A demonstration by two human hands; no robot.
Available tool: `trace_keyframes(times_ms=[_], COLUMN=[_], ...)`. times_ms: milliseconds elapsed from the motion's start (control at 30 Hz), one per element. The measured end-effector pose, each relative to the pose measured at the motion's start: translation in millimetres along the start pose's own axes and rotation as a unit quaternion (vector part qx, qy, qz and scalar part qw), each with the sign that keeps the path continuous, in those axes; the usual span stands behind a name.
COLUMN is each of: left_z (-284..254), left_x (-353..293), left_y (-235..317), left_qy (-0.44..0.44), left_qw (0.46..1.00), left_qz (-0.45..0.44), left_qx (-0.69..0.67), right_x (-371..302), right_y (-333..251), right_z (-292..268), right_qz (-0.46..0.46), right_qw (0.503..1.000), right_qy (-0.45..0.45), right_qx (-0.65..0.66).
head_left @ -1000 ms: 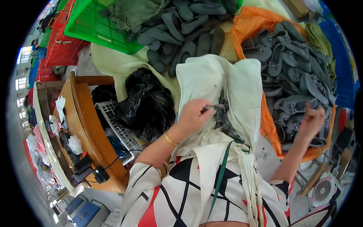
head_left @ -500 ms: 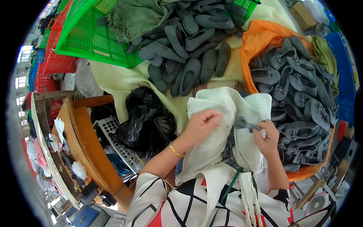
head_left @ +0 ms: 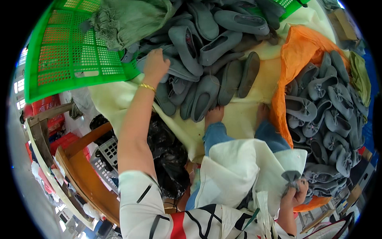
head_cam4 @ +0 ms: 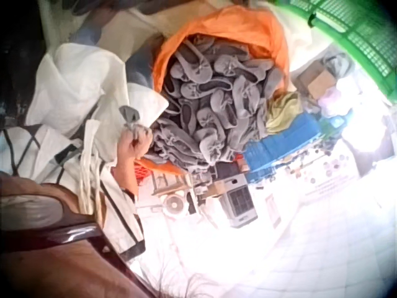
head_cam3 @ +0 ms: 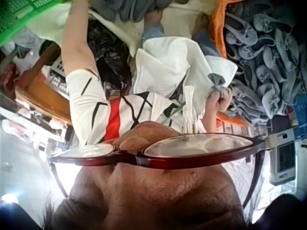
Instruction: The person sits on the floor and sews a grey slip-on shoe using a needle and thread. They repeatedly pull the thread through the shoe's opening, tighten the stitches, and adjust the shoe's position on their lap.
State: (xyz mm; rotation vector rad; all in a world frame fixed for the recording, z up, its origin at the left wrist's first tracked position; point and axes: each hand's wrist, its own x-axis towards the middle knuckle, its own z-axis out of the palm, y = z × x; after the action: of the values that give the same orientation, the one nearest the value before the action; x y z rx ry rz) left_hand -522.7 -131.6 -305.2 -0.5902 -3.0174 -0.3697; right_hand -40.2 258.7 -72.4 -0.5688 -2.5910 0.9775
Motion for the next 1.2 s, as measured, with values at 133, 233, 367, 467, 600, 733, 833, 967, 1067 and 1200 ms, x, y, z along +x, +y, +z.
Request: trace_keyframes(times_ms=[133,233,367,467,600,733,833,967,1067,1200], left_z=[24.0,42.1,72.8,105.1,120.5,120.5,88.9,65.0,50.9,59.2], left_x=[70.2,101.2,135.5,132.0,119.2,90.6,47.5,-40.4,-95.8,-161.5], left_y=[-35.9,-52.6,-52.2,-68.7,-88.7,-82.7,-50.9,31.1,71.2,109.3], left_qy=[-0.114,-0.138,-0.252,-0.225,-0.240,-0.264,-0.320,-0.297,-0.250,-0.218], left_qw=[0.989,0.984,0.944,0.949,0.941,0.946,0.938,0.948,0.963,0.968], left_qz=[-0.082,-0.051,-0.141,-0.129,-0.166,-0.049,-0.040,-0.022,0.048,0.101], left_qx=[0.043,0.103,0.158,0.180,0.169,0.182,0.129,0.110,0.089,0.069], right_x=[7.8,18.2,29.5,34.6,39.8,40.4,48.3,46.8,37.6,38.1], right_y=[0.8,-7.7,-19.5,-22.7,-27.7,-37.8,-46.4,-52.0,-46.1,-50.6], right_z=[-3.5,6.7,11.3,18.8,25.4,31.7,35.9,41.9,41.6,41.4], right_qz=[0.016,0.048,0.052,0.038,0.032,0.027,0.014,-0.007,-0.029,-0.040], right_qw=[0.999,0.997,0.993,0.991,0.990,0.982,0.988,0.992,0.993,0.995], right_qy=[-0.024,-0.019,-0.046,-0.049,-0.055,-0.072,-0.093,-0.078,-0.068,-0.071], right_qx=[-0.043,-0.063,-0.095,-0.117,-0.126,-0.171,-0.124,-0.102,-0.091,-0.059])
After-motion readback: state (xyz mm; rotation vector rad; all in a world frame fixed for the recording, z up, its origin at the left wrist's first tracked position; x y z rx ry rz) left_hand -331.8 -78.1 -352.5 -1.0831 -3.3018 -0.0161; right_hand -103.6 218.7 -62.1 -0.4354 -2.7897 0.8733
